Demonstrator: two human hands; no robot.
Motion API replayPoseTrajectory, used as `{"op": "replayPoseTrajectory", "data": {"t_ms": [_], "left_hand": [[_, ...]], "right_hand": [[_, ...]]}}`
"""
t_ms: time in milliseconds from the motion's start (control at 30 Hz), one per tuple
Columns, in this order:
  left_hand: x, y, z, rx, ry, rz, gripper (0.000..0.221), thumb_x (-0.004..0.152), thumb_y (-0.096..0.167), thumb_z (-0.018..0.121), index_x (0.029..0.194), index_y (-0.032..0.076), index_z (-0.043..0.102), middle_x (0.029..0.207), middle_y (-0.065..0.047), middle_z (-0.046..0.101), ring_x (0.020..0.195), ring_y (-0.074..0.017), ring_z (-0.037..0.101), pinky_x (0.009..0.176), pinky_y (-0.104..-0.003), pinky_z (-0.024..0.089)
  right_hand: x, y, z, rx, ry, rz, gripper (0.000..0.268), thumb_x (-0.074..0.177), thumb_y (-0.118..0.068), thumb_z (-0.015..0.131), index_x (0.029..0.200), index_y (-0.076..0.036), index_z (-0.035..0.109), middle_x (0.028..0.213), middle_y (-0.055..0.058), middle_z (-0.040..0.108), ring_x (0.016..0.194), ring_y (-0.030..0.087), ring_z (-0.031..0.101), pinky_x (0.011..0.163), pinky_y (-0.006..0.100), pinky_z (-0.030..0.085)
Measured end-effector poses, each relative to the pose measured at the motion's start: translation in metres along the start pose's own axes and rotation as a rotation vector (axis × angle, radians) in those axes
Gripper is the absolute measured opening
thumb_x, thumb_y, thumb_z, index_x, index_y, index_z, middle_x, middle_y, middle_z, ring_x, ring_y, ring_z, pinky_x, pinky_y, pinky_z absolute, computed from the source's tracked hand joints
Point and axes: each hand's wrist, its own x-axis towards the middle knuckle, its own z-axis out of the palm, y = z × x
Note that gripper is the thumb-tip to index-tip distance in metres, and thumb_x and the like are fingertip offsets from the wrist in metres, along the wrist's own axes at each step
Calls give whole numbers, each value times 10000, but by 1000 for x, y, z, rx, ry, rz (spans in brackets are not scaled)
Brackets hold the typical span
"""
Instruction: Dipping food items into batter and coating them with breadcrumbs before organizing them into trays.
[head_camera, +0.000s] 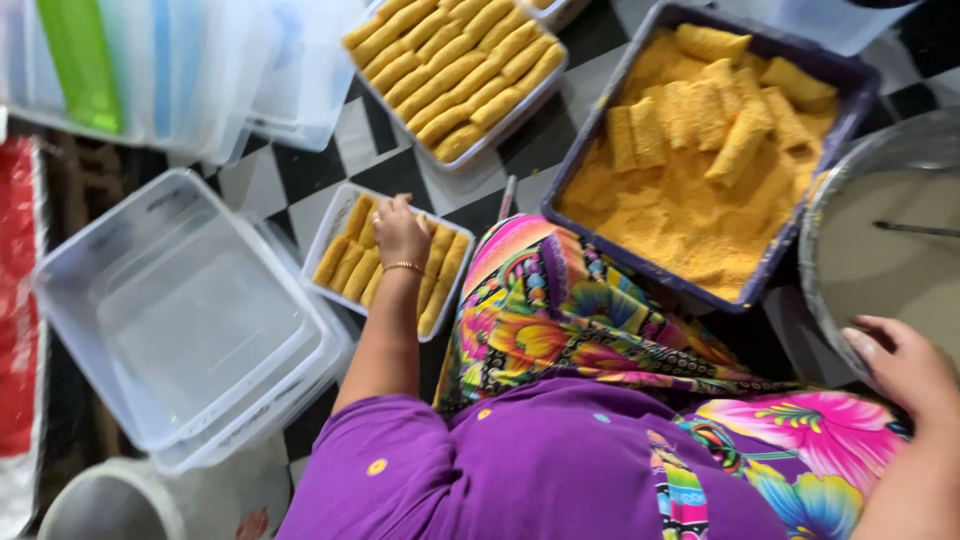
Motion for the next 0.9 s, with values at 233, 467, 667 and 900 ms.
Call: {"op": "replayPoseTrajectory", "data": {"t_ms": [233,467,667,900], "left_hand": [[10,188,71,-1116,-509,94,435,953,241,613,1332,29,610,1310,-94,680,1128,-171,641,912,-257,503],[41,282,134,-968,-381,-102,507,866,280,700,1230,-53,582,1138,-184,683,978,-270,690,871,-353,568],[27,274,146,-1131,-448,-132,432,784,64,776,1201,19,672,1092,-109,724,938,-204,689,862,-305,576],[2,234,88,-1255,-263,315,708,824,10,763,1458,101,461,1224,-125,696,974,-183,705,845,-275,587]], "right_hand": [[-22,-60,-20,-81,-37,160,451,1006,-318,694,1388,-79,705,1154,217,768,983,374,707,856,456,534],[-38,-90,-30,1,-22,194,415,989,-266,699,1363,-88,710,1174,186,769,1031,321,706,902,421,527],[-33,-90,-29,44,-47,197,429,986,-254,701,1373,-69,699,1143,185,776,991,305,707,867,404,527],[-23,-56,-22,-46,-46,121,431,994,-291,688,1376,-94,713,1163,169,774,1005,324,706,871,419,524]]}}
